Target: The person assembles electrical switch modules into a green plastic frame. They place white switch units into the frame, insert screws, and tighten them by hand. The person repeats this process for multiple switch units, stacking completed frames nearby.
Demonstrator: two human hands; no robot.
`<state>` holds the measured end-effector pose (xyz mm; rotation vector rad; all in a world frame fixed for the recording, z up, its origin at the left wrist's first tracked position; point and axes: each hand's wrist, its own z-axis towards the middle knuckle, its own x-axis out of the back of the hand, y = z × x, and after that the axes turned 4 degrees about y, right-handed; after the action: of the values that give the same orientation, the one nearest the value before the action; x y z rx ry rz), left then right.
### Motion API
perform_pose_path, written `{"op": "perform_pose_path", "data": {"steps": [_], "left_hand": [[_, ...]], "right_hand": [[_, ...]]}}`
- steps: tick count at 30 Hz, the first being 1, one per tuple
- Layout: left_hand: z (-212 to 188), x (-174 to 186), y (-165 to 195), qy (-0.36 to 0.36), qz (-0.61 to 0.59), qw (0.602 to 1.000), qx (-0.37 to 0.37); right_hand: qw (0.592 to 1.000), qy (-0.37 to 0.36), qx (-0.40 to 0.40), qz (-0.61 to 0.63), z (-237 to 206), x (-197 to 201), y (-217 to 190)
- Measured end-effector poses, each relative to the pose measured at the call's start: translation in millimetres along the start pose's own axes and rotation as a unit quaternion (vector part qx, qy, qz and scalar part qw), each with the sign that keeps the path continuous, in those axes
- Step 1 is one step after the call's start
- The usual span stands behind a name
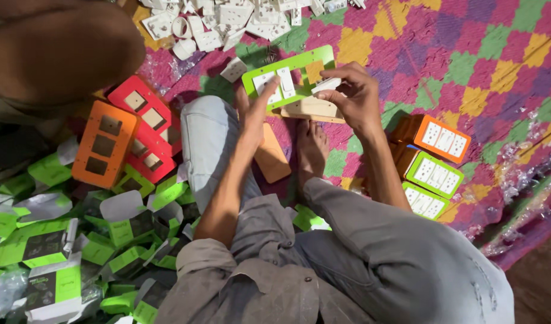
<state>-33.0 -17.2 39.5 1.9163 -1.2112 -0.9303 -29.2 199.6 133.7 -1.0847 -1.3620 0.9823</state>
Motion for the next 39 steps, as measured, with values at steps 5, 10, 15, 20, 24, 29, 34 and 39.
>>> {"op": "perform_pose_path", "data": {"steps": [5, 10, 15, 20, 24, 29, 34, 39], "left_hand": [[9, 0, -9, 0.003, -0.005, 1.0, -0.003], [9, 0, -17, -0.009, 0.034, 0.999, 0.009], [8, -2, -19, -0.043, 0.062, 0.997, -0.027], [9, -2, -20, -0.06, 0.081, 0.995, -0.025], [9, -4, -23, -0.046, 0.095, 0.994, -0.024], [9, -2, -28, -0.038, 0.059, 0.998, 0.007], [10, -3, -30, -0.031, 0.052, 0.998, 0.008], [11, 0, -22, -0.029, -0.02, 0.999, 0.041]], "right_hand": [[1.0, -0.019, -0.016, 0.003, 4, 3, 9], [0.996, -0.046, -0.06, -0.048, 7, 4, 9], [0.991, -0.074, -0.097, -0.058, 11, 4, 9], [0.989, -0.081, -0.047, -0.114, 14, 0, 7], [0.992, -0.061, -0.037, -0.103, 14, 0, 1], [0.989, -0.016, 0.003, -0.146, 9, 0, -6], [0.961, 0.024, 0.113, -0.252, 0, 1, -1], [0.956, 0.135, 0.131, -0.223, -1, 6, 15]]}}
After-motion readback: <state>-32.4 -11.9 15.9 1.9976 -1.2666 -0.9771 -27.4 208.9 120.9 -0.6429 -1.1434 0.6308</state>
